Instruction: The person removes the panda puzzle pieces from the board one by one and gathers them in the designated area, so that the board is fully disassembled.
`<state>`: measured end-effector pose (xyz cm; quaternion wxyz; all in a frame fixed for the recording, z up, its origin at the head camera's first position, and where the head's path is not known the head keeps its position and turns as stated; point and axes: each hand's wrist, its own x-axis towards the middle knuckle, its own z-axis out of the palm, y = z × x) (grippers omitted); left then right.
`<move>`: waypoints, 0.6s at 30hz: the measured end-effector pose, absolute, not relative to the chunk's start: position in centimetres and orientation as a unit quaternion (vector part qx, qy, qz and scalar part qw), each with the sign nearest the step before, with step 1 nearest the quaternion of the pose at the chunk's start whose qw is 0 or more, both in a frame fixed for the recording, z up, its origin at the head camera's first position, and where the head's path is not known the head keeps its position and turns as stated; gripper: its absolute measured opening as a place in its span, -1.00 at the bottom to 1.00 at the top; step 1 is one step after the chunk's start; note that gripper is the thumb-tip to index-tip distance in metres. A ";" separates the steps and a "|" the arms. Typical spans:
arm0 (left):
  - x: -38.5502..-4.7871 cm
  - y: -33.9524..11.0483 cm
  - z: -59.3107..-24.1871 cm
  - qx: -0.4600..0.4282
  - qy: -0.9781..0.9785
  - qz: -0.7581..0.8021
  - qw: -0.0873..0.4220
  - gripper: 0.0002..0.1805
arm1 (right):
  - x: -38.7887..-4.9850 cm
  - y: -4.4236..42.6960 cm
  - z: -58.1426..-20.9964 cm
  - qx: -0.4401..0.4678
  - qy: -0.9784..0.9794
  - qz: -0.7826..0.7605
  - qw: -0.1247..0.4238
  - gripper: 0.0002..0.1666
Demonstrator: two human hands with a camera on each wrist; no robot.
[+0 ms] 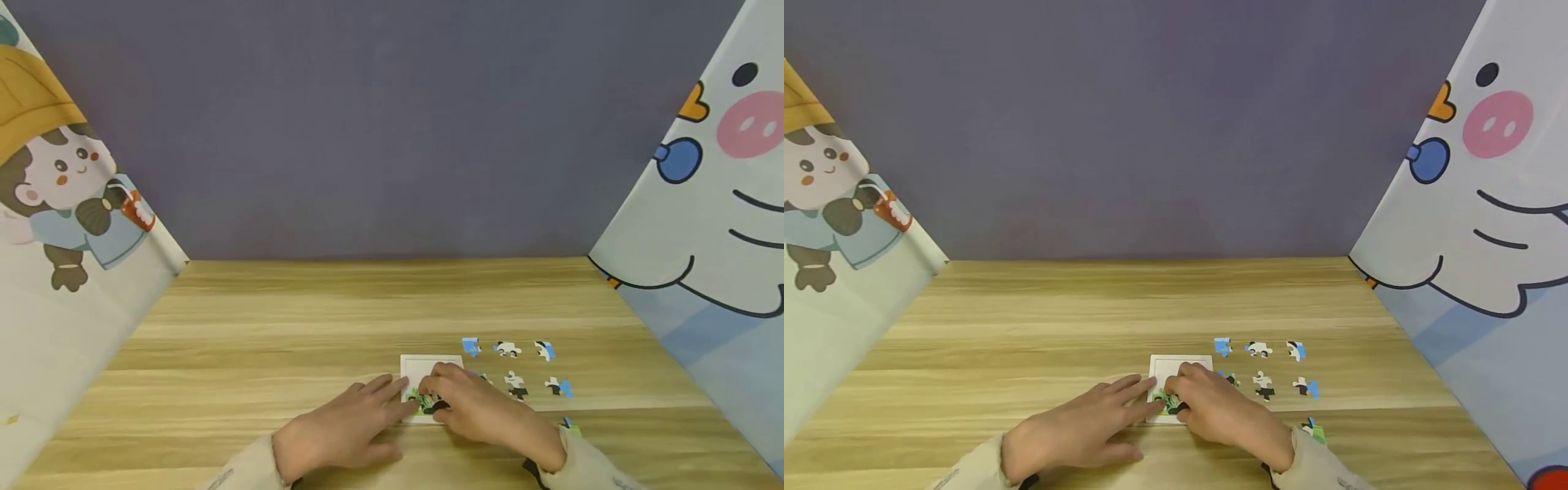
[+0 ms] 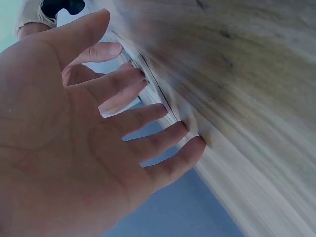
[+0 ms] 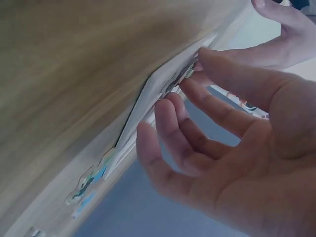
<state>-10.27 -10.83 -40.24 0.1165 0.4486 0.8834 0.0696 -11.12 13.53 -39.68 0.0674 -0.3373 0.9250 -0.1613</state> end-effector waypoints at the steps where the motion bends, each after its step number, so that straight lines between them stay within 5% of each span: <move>1: -10.4 -10.7 -40.3 0.449 0.883 0.072 0.115 -0.27 | -11.2 13.6 -39.8 -0.335 0.926 -0.162 0.063 -0.62; 18: -10.4 -10.4 -40.6 0.434 0.892 0.066 0.104 -0.26 | -11.1 13.2 -40.0 -0.313 0.944 -0.099 0.025 -0.63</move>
